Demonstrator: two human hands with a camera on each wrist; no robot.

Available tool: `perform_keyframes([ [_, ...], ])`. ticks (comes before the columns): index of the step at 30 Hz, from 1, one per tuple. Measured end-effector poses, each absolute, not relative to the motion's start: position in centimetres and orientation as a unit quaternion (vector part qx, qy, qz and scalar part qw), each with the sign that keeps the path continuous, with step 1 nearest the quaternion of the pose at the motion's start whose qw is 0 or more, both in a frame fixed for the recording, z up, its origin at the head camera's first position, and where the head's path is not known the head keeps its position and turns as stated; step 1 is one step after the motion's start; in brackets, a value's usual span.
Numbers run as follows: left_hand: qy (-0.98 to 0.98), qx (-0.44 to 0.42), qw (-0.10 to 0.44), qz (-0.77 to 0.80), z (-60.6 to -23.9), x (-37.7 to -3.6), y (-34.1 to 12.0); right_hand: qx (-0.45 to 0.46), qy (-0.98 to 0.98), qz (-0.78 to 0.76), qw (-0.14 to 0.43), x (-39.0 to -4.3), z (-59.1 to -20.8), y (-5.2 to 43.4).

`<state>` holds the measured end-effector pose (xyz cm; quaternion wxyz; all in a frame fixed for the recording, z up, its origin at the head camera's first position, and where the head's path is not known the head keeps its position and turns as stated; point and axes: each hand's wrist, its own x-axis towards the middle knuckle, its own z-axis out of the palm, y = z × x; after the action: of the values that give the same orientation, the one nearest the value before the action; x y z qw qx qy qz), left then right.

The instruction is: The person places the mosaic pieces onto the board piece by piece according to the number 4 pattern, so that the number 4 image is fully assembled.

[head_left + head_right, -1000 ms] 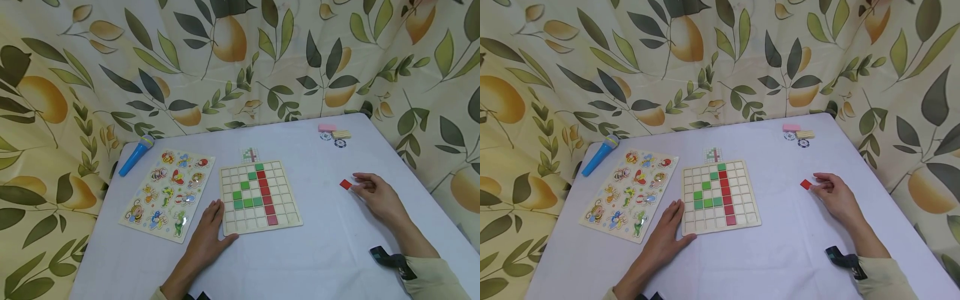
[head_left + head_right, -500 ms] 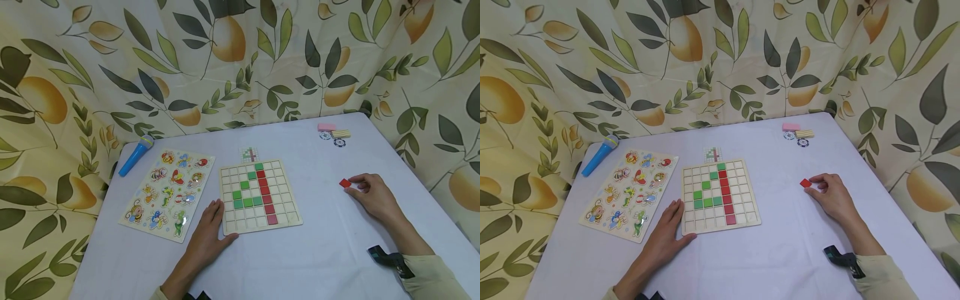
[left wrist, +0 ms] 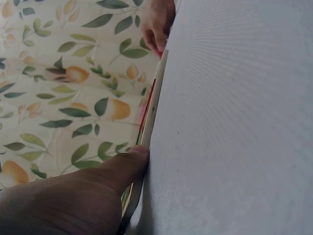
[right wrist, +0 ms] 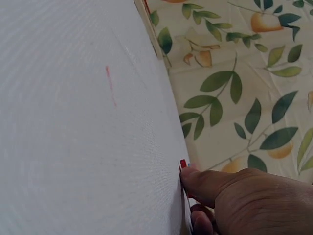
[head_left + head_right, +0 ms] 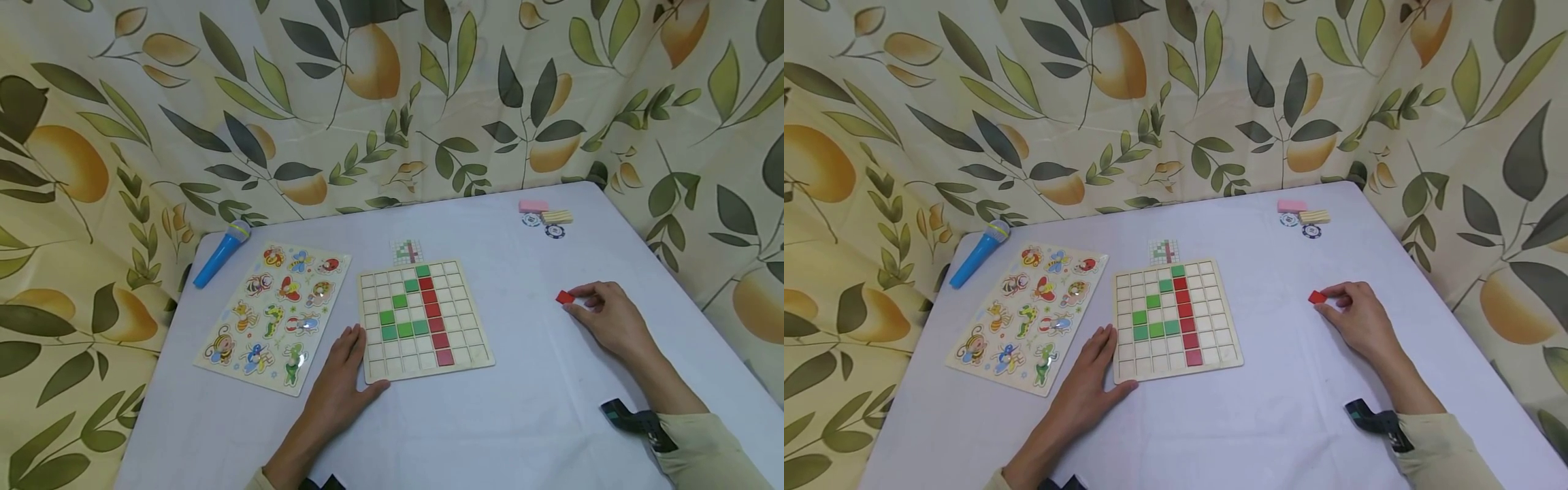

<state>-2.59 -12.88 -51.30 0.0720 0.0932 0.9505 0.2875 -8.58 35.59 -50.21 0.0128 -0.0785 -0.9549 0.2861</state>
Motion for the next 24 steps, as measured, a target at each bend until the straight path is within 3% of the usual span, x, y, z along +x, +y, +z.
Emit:
perform_keyframes([
  [13,0.951,0.092,0.073,0.287,-51.4,-2.6,-12.9,-0.084,-0.949,0.305,-0.012,-8.0,-48.9,34.8],
  [24,0.952,0.092,0.069,0.285,-51.4,-2.7,-12.9,0.043,-0.951,0.305,0.023,-7.7,-45.8,31.1],
])
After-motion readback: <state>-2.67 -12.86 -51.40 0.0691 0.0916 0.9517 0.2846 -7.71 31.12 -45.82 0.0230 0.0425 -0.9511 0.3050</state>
